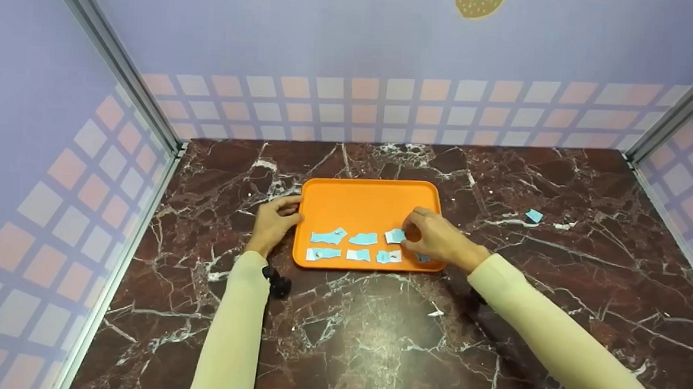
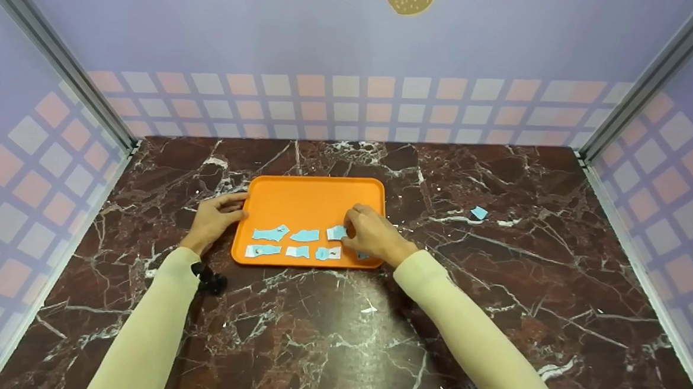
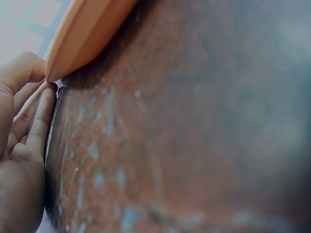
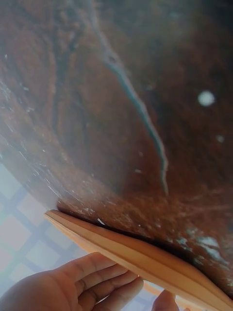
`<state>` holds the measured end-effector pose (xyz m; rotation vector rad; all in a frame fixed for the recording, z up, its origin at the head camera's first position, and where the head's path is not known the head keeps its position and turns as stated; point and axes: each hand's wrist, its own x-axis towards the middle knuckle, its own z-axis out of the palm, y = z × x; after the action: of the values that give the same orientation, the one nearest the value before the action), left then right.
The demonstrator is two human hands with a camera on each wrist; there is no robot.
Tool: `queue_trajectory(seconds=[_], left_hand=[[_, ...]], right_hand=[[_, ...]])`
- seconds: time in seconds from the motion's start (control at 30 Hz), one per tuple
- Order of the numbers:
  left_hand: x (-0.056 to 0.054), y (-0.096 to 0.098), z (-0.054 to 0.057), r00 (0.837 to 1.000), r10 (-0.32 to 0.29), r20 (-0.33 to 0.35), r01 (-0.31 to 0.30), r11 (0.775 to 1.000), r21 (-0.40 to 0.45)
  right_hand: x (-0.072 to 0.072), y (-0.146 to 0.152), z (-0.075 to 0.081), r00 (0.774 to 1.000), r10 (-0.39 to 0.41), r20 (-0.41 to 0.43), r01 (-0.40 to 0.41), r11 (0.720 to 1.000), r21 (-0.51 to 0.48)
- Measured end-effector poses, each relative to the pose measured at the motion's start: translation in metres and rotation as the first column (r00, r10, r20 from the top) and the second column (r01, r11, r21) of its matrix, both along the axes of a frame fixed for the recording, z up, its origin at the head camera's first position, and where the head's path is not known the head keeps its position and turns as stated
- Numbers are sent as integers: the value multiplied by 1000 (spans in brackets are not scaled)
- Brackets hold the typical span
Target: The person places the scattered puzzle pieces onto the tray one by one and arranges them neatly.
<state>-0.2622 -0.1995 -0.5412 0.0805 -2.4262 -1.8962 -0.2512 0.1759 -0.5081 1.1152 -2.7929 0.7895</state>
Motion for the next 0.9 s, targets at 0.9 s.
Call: queue_trajectory(seconds=[0.9], left_hand=[[-1,0,-1,1000,3,-7,-3,1000,-18]], right_hand=[[-1,21,4,999,-42,11,42,998,-35]])
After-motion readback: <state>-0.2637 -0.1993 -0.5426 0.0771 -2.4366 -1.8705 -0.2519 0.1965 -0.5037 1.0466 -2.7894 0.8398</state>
